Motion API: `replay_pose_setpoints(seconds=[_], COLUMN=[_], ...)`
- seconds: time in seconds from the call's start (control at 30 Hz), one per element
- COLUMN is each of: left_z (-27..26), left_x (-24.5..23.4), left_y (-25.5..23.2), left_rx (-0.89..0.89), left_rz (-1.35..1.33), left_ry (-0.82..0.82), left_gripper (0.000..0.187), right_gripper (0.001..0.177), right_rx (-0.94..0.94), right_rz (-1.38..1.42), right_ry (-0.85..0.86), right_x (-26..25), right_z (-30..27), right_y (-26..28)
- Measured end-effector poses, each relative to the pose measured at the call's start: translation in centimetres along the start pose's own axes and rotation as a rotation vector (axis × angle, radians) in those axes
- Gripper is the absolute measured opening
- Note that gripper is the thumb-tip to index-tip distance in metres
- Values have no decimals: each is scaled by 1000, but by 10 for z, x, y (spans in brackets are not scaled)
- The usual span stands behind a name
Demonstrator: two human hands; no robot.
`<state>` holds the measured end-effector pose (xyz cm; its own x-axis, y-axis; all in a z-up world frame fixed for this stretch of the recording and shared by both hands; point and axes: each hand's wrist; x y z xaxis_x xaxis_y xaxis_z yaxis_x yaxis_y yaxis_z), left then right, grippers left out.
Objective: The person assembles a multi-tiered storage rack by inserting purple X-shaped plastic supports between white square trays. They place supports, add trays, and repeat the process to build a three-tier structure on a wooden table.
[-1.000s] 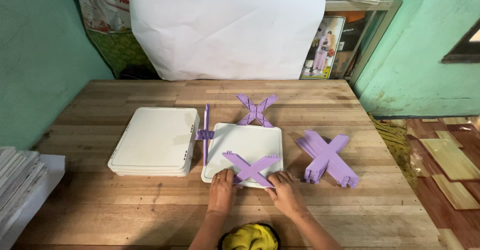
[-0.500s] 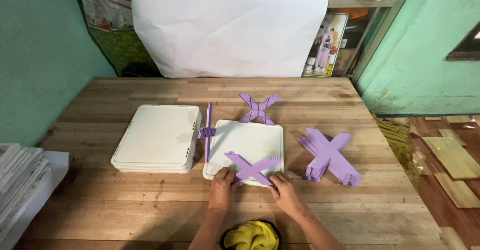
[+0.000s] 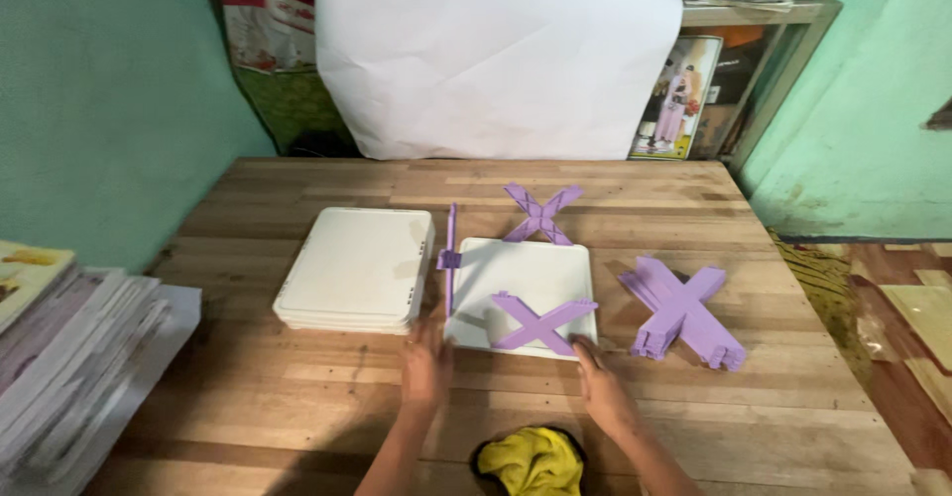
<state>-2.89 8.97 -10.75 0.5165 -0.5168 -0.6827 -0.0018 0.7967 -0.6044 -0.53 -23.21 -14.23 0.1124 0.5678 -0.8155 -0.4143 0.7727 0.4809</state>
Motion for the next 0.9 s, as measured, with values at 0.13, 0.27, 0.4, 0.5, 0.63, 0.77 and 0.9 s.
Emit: replay_pose_setpoints(seconds=[0.13, 0.27, 0.4, 0.5, 0.63, 0.77, 0.9], left_z=[18, 41, 48, 52, 56, 58, 57], left_x=[-13, -10, 4, 1, -16, -23, -4], left_y=[49, 99, 121, 121, 101, 90, 98], left_rx=[-250, -639, -843, -894, -940, -956, -954], left_rz=[-504, -695, -1087, -1072, -1033, -977, -1203], left_ry=[-416, -434, -269, -185, -193, -161, -196], left_gripper=[38, 40, 36, 38, 29, 19, 20], right_gripper=[54, 55, 53, 52, 53, 53, 54], right_rx=[-22, -2, -50, -40, 63, 30, 25], right_rz=[-78, -57, -99, -72, -138, -173, -178], right_ry=[1, -30, -118, -147, -79, -96, -105], right_x=[7, 7, 6, 2, -6, -9, -7], right_z=[-14, -29, -39, -46, -45, -42, -43], right_y=[-2, 6, 14, 23, 34, 39, 38])
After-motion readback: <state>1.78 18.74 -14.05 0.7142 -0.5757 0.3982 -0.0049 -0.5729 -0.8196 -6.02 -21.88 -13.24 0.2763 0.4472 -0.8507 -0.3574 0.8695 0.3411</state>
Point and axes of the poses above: each hand's wrist, its own z-axis towards the middle knuckle, its own x-axis out of the palm, y = z × x, and after that the axes turned 8 degrees about -z, right-handed
